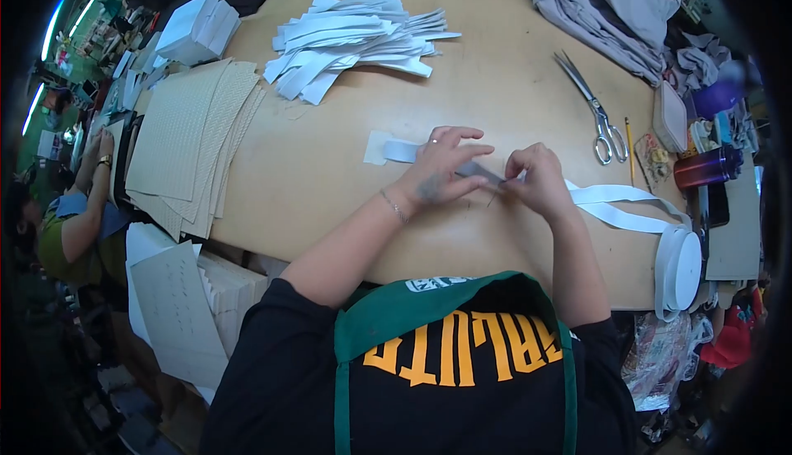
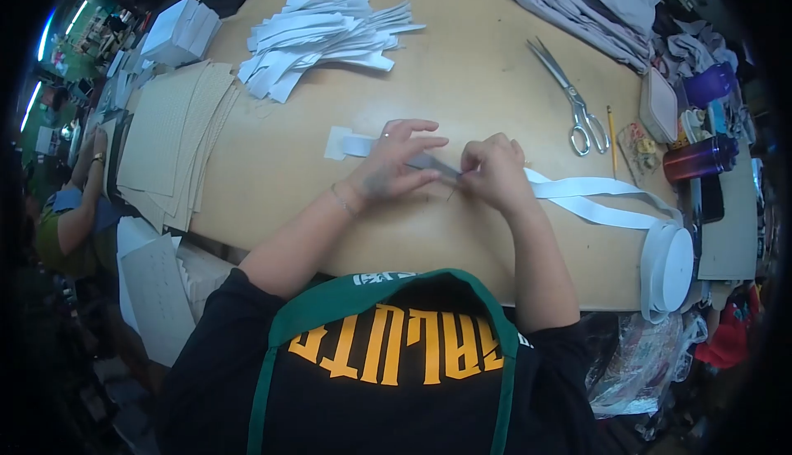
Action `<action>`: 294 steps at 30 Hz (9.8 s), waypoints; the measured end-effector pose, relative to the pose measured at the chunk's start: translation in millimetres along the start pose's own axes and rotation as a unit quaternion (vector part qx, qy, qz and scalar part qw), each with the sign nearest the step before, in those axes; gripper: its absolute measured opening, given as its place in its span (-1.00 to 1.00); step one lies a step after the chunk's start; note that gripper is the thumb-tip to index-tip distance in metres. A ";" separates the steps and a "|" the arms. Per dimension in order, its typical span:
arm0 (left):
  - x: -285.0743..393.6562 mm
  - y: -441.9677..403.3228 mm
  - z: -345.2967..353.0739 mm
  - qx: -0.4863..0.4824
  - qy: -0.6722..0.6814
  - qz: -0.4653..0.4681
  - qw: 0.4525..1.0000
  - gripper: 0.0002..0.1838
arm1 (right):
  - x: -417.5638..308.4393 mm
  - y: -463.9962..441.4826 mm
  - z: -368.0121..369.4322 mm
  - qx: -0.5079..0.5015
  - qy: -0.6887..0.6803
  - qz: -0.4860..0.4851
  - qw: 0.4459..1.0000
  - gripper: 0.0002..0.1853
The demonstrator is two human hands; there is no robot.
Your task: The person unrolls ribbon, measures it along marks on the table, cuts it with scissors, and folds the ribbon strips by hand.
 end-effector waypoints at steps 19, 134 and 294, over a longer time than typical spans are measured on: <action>-163.0 -55.7 -266.7 -0.102 -0.336 -0.241 0.905 -0.65 | 65.6 45.5 -14.5 0.070 0.025 0.021 0.997 -0.45; 15.6 33.1 -42.5 0.020 0.358 -0.191 0.914 -0.59 | -61.5 -8.0 18.7 0.087 -0.188 -0.083 0.975 -0.76; -42.7 88.0 -36.8 0.130 -0.095 -0.243 0.956 -0.88 | -81.9 -84.8 74.5 0.011 0.107 -0.156 0.982 -0.69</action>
Point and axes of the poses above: each hand's wrist, its own y-axis away from the middle knuckle, its own z-axis out of the palm, x = y × z, the point moved 2 cm from there along -y, towards the middle knuckle, and after that the axes turned 15 degrees about -x, right-handed, at the moved point
